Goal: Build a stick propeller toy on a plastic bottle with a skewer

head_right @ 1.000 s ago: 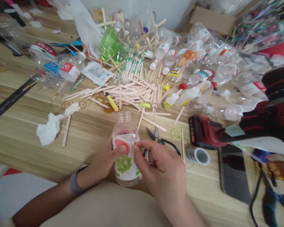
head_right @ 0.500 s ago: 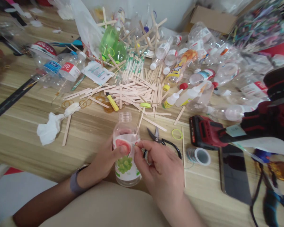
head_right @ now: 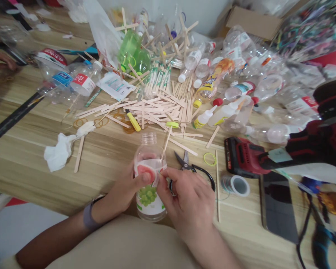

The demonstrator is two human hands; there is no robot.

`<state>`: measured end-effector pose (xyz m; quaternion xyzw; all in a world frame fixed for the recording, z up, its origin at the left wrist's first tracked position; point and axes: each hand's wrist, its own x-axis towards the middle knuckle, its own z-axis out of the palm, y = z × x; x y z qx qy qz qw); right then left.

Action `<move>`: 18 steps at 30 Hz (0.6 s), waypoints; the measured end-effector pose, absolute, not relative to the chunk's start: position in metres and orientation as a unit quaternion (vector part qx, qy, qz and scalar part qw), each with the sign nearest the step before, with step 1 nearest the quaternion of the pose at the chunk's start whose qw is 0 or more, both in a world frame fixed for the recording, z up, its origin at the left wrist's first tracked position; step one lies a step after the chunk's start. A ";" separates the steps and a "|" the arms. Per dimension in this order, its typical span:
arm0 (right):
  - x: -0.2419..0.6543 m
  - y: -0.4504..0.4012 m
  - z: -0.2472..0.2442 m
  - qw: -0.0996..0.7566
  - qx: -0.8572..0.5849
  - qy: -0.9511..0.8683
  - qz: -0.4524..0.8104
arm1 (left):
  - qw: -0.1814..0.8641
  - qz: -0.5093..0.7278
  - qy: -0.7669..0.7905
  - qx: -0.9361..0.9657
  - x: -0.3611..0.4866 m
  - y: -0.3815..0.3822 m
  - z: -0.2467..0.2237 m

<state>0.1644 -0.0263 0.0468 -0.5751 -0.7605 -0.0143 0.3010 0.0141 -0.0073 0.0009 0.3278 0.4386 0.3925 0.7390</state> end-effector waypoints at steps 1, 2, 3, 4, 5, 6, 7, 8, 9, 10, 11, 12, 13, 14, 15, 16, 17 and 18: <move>0.165 -0.027 0.046 0.301 -0.574 -0.761 -0.014 | 0.739 0.394 0.438 0.326 0.014 -0.007 0.001; 0.165 -0.027 0.046 0.302 -0.573 -0.762 -0.014 | 0.739 0.396 0.436 0.325 0.014 -0.007 0.002; 0.165 -0.027 0.045 0.301 -0.573 -0.762 -0.012 | 0.739 0.398 0.434 0.325 0.014 -0.007 0.002; 0.166 -0.027 0.045 0.300 -0.573 -0.763 -0.011 | 0.739 0.400 0.433 0.326 0.014 -0.006 0.003; 0.166 -0.027 0.045 0.299 -0.572 -0.764 -0.011 | 0.739 0.400 0.432 0.327 0.014 -0.006 0.003; 0.166 -0.027 0.045 0.298 -0.570 -0.766 -0.011 | 0.739 0.400 0.432 0.328 0.014 -0.006 0.004; 0.166 -0.026 0.044 0.295 -0.568 -0.768 -0.009 | 0.738 0.399 0.433 0.330 0.014 -0.006 0.004; 0.167 -0.026 0.044 0.296 -0.565 -0.770 -0.010 | 0.737 0.397 0.435 0.332 0.014 -0.006 0.004; 0.167 -0.026 0.044 0.297 -0.562 -0.772 -0.009 | 0.735 0.396 0.437 0.334 0.014 -0.005 0.004; 0.167 -0.026 0.044 0.300 -0.561 -0.772 -0.009 | 0.734 0.393 0.439 0.337 0.014 -0.005 0.004; 0.167 -0.026 0.045 0.301 -0.562 -0.771 -0.007 | 0.733 0.393 0.440 0.339 0.014 -0.005 0.003; 0.167 -0.026 0.045 0.302 -0.564 -0.769 -0.006 | 0.731 0.393 0.442 0.340 0.014 -0.005 0.003; 0.168 -0.027 0.046 0.301 -0.567 -0.767 -0.004 | 0.731 0.393 0.443 0.340 0.014 -0.005 0.003; 0.168 -0.027 0.046 0.300 -0.569 -0.766 -0.003 | 0.730 0.393 0.444 0.339 0.014 -0.005 0.003; 0.168 -0.027 0.047 0.299 -0.571 -0.764 -0.001 | 0.731 0.392 0.445 0.339 0.014 -0.005 0.003; 0.168 -0.028 0.047 0.299 -0.573 -0.763 0.001 | 0.731 0.392 0.444 0.339 0.014 -0.006 0.003; 0.169 -0.028 0.048 0.299 -0.574 -0.762 0.003 | 0.731 0.391 0.442 0.341 0.014 -0.006 0.003; 0.169 -0.028 0.048 0.298 -0.575 -0.762 0.006 | 0.732 0.390 0.441 0.343 0.014 -0.006 0.003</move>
